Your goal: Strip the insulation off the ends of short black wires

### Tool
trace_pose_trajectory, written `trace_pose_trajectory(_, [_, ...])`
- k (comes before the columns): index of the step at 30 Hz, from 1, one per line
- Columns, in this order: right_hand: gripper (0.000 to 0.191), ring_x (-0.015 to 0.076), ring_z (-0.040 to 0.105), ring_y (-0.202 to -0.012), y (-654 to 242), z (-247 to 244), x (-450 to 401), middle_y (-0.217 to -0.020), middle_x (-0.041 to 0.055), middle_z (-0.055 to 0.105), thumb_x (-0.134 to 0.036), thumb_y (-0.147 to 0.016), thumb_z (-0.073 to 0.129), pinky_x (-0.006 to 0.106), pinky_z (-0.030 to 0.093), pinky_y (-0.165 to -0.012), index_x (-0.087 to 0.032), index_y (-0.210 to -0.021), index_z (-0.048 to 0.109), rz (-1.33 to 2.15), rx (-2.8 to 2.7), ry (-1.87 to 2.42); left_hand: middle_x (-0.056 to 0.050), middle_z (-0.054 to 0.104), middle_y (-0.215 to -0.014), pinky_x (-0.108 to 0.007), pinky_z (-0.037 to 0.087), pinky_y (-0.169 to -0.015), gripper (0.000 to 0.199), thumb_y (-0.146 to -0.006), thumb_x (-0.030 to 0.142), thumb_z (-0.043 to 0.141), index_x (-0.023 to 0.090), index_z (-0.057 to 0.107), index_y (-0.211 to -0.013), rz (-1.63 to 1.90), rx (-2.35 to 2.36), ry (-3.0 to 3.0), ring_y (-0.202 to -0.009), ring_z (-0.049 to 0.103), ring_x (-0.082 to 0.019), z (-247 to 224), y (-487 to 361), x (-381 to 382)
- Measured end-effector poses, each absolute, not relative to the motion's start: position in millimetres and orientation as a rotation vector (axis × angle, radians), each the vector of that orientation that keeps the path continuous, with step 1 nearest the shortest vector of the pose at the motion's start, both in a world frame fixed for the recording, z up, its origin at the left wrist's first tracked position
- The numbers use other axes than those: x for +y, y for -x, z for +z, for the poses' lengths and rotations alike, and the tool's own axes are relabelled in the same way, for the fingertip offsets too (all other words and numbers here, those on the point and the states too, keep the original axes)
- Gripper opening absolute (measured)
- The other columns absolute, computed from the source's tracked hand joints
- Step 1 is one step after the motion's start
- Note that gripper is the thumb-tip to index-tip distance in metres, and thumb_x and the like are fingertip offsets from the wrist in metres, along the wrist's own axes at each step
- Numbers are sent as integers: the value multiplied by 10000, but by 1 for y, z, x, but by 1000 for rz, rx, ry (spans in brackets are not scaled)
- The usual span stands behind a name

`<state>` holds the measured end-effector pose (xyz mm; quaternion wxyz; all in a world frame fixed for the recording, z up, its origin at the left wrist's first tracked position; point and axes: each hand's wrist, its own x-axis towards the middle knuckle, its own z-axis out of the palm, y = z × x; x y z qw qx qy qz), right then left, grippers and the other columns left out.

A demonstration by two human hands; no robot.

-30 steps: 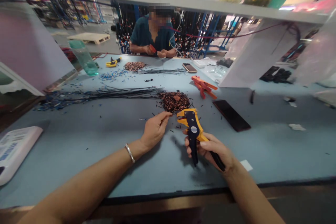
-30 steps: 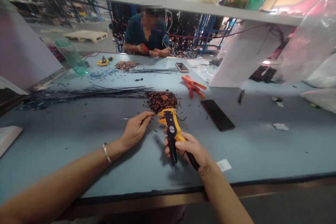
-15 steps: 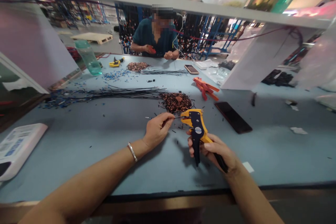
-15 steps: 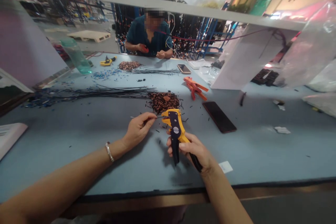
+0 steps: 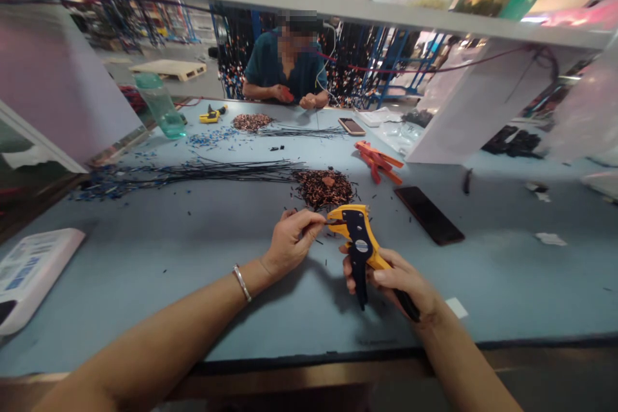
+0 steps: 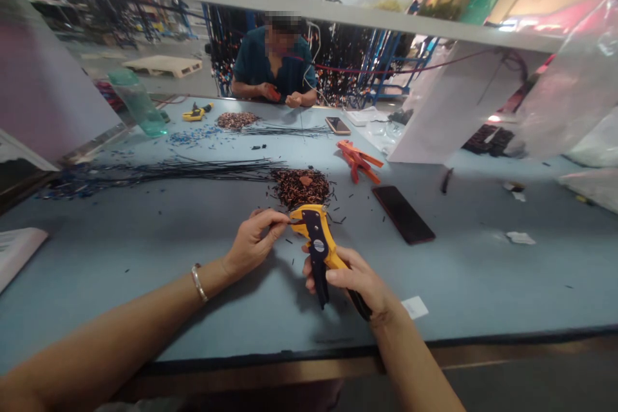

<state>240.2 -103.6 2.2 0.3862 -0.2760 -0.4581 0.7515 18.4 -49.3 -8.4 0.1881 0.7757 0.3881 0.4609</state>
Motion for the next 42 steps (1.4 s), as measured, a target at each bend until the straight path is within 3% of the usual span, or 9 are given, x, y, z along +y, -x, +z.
trace_pose_trajectory(42, [467,205,632,-782,-244,-1,-103,-954,93,646,-367,-754,722,339,504,-719,-148,-1151,613,1910,-1272,723,2,640,-697,-298,411,-729,151,-904,219,523,183,630,-803,1344,1162,-2136,-666,549,-141,-7,-20,-51])
